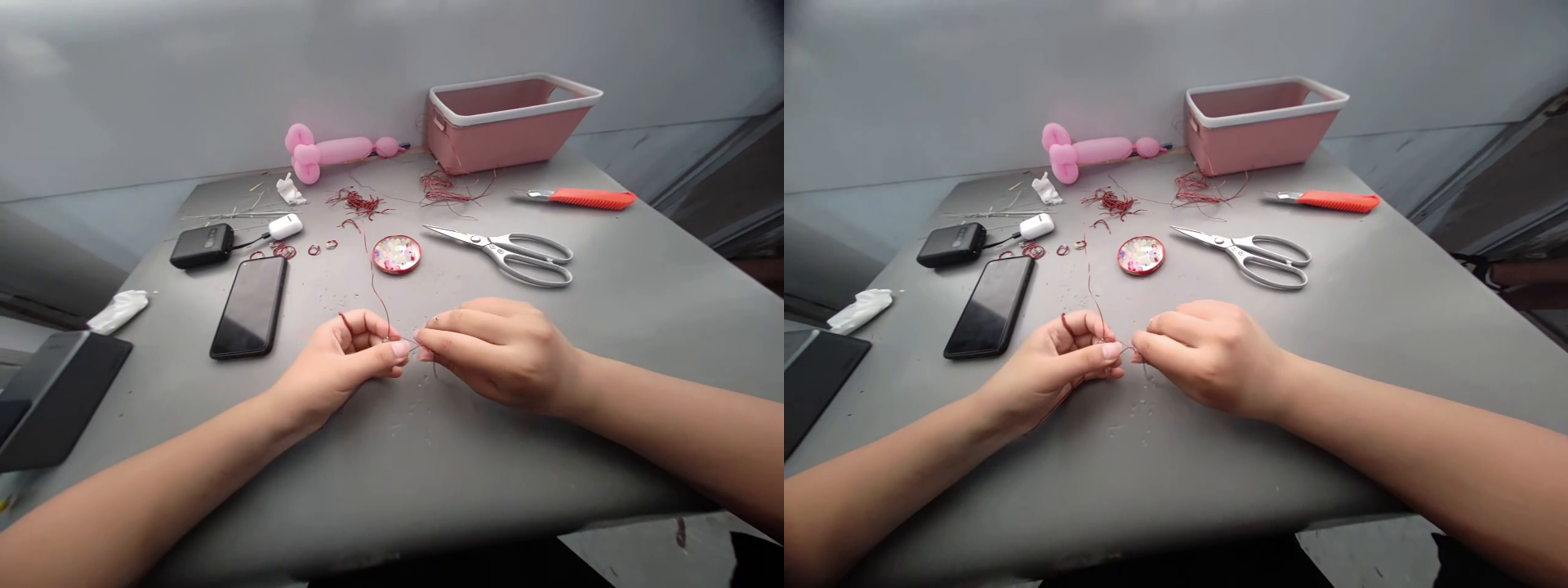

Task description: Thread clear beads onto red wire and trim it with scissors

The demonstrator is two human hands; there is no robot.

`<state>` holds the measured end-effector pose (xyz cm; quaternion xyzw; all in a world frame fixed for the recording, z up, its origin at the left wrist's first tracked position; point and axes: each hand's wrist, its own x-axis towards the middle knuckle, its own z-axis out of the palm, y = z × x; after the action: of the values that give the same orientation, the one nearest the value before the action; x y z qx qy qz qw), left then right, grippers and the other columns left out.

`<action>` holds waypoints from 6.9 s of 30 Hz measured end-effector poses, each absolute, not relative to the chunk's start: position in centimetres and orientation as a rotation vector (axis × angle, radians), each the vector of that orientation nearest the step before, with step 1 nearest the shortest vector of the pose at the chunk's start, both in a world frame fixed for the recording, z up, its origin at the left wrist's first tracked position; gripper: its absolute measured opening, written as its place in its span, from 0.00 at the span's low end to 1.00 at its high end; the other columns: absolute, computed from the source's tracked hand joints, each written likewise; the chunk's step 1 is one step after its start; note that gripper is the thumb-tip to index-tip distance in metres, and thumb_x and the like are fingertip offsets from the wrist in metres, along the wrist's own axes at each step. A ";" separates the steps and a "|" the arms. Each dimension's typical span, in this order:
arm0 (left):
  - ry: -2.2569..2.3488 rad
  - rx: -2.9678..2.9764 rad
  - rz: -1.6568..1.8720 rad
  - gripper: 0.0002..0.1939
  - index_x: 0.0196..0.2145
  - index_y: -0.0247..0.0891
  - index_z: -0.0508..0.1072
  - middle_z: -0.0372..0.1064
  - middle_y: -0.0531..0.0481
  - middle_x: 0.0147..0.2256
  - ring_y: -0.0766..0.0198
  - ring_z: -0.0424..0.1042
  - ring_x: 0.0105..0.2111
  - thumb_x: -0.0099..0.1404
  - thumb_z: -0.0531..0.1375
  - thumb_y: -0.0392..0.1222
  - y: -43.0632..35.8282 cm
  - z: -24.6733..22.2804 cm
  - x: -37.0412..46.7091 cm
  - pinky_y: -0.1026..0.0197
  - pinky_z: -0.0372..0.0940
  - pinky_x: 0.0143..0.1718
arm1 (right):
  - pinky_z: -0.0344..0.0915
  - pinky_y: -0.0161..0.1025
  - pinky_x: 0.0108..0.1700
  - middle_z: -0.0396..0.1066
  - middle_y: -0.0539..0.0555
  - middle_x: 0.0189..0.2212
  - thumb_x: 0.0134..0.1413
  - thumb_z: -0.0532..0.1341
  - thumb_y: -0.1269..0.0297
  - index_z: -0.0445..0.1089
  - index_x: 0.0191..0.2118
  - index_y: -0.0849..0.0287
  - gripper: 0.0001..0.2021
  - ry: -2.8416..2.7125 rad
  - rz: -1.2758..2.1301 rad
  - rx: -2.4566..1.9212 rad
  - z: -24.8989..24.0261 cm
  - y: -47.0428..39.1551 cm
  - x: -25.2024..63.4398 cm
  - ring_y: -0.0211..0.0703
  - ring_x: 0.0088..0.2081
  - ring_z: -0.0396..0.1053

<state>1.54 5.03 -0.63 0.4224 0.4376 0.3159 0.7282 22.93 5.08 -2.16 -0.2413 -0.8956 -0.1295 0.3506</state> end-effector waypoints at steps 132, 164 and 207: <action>0.859 0.766 0.572 0.13 0.33 0.34 0.74 0.79 0.51 0.29 0.68 0.78 0.31 0.52 0.73 0.38 3.7 -0.8 2.1 0.64 0.70 0.40 | 0.63 0.34 0.32 0.72 0.50 0.28 0.49 0.68 0.59 0.71 0.34 0.59 0.10 -1.902 1.549 -1.127 0.2 4.9 23.3 0.37 0.31 0.67; 0.929 1.790 0.784 0.01 0.34 0.36 0.72 0.75 0.52 0.30 0.67 0.72 0.30 0.64 0.60 0.35 3.1 -1.8 1.8 0.65 0.67 0.33 | 0.63 0.34 0.31 0.72 0.51 0.29 0.57 0.61 0.55 0.73 0.36 0.59 0.11 -2.073 1.453 -1.188 0.0 5.0 23.1 0.36 0.29 0.66; 0.969 1.197 0.600 0.06 0.32 0.34 0.72 0.72 0.52 0.29 0.67 0.71 0.30 0.57 0.66 0.35 3.7 -0.8 2.1 0.62 0.66 0.37 | 0.64 0.35 0.31 0.71 0.52 0.31 0.60 0.56 0.66 0.67 0.34 0.59 0.05 -2.318 1.045 -1.056 -0.1 4.7 22.9 0.36 0.29 0.64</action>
<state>2.12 3.71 -0.84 0.5328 0.4313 0.2668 0.6774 22.95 4.69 -0.12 -0.3762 -0.8262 0.3724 0.1930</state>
